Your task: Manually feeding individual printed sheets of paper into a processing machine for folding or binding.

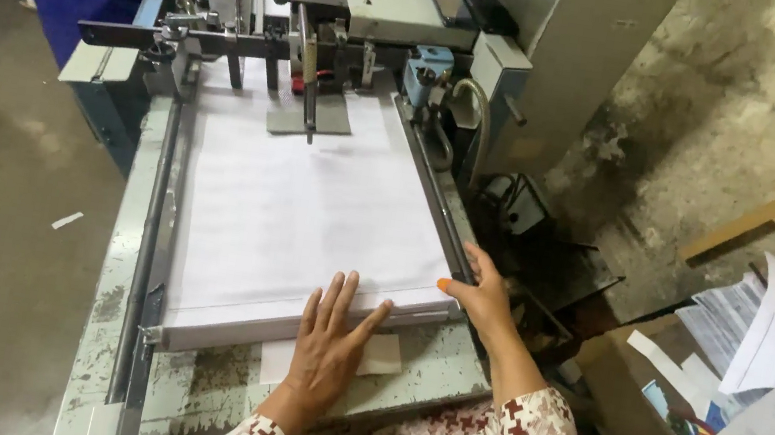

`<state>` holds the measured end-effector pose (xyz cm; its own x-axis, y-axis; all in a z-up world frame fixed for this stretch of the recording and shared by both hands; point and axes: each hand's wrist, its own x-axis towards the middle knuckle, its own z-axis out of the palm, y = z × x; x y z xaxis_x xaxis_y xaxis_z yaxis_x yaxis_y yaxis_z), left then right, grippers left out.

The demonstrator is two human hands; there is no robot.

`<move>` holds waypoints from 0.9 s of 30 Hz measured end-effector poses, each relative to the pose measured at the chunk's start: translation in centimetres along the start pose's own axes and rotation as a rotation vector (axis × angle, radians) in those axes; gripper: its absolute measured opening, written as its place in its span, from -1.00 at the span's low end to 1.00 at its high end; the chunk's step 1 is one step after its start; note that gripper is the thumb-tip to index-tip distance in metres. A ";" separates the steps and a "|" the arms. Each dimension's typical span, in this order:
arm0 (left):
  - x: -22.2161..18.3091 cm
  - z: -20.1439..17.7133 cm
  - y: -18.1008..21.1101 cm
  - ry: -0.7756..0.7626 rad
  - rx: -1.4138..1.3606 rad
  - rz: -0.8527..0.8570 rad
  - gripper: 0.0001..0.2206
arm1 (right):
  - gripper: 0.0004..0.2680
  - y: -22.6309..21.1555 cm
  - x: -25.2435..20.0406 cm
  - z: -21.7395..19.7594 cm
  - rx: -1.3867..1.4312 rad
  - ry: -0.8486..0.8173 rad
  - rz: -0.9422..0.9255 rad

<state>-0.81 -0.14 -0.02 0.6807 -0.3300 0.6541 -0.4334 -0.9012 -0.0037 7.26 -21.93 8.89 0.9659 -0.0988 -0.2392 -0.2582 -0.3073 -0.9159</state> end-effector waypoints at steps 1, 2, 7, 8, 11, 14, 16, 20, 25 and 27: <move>-0.1 0.1 -0.1 -0.013 -0.006 -0.006 -0.21 | -0.41 0.1 0.1 -0.1 -0.003 -0.005 0.014; -0.1 0.2 -0.1 -0.033 -0.004 0.000 -0.21 | -0.40 0.3 0.2 -0.1 -0.010 -0.015 -0.007; -0.2 0.6 -0.2 -0.041 -0.058 -0.009 -0.34 | -0.39 -0.2 -0.1 0.2 0.055 -0.019 -0.041; -0.3 0.9 -0.3 -0.040 -0.050 -0.015 -0.31 | -0.38 -0.3 -0.1 0.2 0.040 0.013 -0.030; -0.4 0.6 0.0 -0.038 -0.046 -0.027 -0.32 | -0.38 -0.5 -0.1 0.4 0.012 0.052 0.012; -0.3 0.7 -0.1 -0.046 -0.045 -0.026 -0.32 | -0.38 -0.1 0.3 0.3 0.004 0.056 0.010; -0.3 0.6 0.0 -0.063 -0.044 -0.041 -0.28 | -0.38 0.2 0.4 0.2 -0.006 0.038 -0.013; -0.5 0.5 0.2 -0.054 0.015 -0.031 -0.19 | -0.37 -0.6 -0.8 0.0 0.034 -0.026 -0.010; -0.4 0.7 0.1 -0.080 0.002 -0.059 -0.31 | -0.39 0.0 0.2 0.3 0.065 0.026 0.029; -0.1 0.4 -0.1 -0.064 -0.006 -0.032 -0.18 | -0.37 0.5 1.0 0.5 0.026 0.056 -0.020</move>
<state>-0.63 -0.14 -0.43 0.7305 -0.3188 0.6039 -0.4145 -0.9098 0.0210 8.08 -21.71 8.02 0.9683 -0.1455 -0.2032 -0.2378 -0.2854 -0.9285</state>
